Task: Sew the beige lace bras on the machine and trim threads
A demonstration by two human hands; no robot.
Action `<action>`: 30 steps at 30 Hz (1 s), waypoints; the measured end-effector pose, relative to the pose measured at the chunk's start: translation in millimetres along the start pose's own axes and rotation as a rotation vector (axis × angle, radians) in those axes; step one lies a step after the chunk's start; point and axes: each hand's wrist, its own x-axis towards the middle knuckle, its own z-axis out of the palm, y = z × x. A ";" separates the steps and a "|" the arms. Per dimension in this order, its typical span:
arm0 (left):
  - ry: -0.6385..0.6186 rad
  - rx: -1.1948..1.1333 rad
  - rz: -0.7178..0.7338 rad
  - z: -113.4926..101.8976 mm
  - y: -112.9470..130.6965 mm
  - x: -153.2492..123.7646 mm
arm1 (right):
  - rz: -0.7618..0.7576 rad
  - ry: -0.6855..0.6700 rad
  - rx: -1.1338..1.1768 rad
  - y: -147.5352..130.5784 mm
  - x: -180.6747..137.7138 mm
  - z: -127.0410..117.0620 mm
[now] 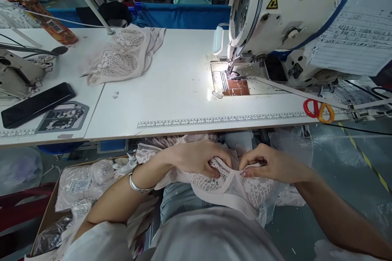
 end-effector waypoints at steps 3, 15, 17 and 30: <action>-0.023 -0.001 0.005 -1.1 -0.5 1.0 | 0.007 -0.019 0.011 1.4 -1.0 -3.4; 0.005 -0.052 0.011 -5.0 0.7 1.6 | -0.018 -0.028 0.016 -1.1 -1.9 -9.1; 0.004 -0.058 0.008 -5.2 1.5 2.1 | -0.017 -0.027 0.017 -1.3 -2.2 -9.0; 0.376 -0.176 -0.187 -30.8 -9.1 -12.1 | -0.038 -0.028 0.098 6.5 -5.5 -12.8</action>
